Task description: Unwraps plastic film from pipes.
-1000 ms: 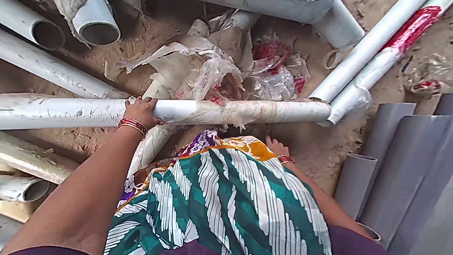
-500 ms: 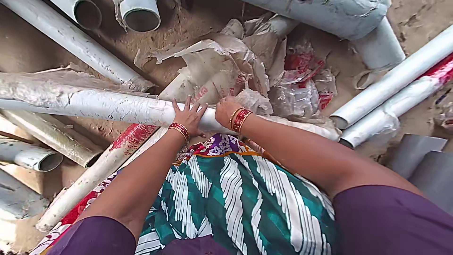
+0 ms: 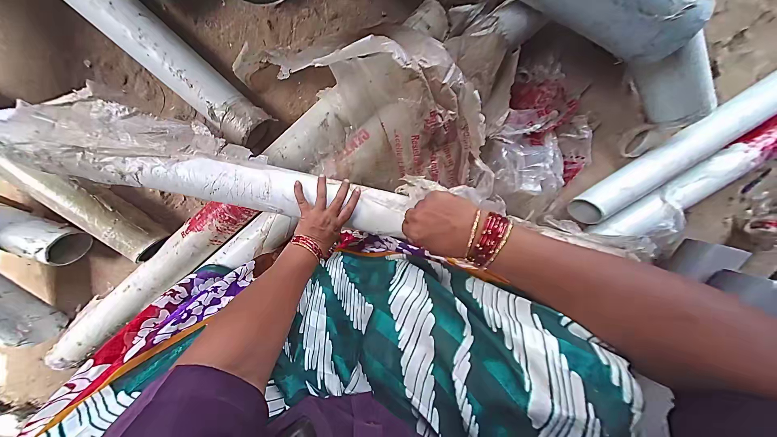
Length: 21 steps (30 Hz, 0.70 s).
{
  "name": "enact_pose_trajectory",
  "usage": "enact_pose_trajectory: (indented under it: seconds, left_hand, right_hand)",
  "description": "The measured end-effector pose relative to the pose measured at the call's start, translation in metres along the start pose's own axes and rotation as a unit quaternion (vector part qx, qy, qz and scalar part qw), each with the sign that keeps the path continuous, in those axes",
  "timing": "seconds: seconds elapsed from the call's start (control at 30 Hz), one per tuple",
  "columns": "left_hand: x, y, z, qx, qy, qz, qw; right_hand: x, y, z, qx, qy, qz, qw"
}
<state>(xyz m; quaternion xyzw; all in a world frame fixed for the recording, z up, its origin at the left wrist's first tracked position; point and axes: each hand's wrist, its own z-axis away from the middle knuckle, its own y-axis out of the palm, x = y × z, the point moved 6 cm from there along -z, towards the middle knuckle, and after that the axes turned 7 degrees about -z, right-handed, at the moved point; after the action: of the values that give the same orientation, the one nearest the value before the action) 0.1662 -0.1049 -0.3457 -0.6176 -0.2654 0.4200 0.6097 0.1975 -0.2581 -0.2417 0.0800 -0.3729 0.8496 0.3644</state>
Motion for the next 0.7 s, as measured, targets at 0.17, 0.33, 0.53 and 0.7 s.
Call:
enact_pose_trajectory:
  seconds: [0.17,0.33,0.53,0.7]
  left_hand:
    - [0.003,0.004,0.031,-0.077,-0.016,-0.015,0.997]
    - [0.0,-0.018,0.023,-0.138,-0.001,0.002,0.99]
    - [-0.006,-0.039,-0.069,0.118,0.05,0.123,0.984]
    - [0.008,-0.024,-0.056,0.002,0.066,0.057,0.996]
  right_hand:
    - [0.01,-0.015,0.061,-0.155,-0.035,0.012,0.987]
    - [0.0,-0.033,0.1,-0.311,-0.029,0.007,0.95]
    - [0.012,-0.044,0.072,-0.197,-0.013,0.071,0.978]
    - [0.02,-0.041,0.083,-0.186,-0.002,0.065,0.98]
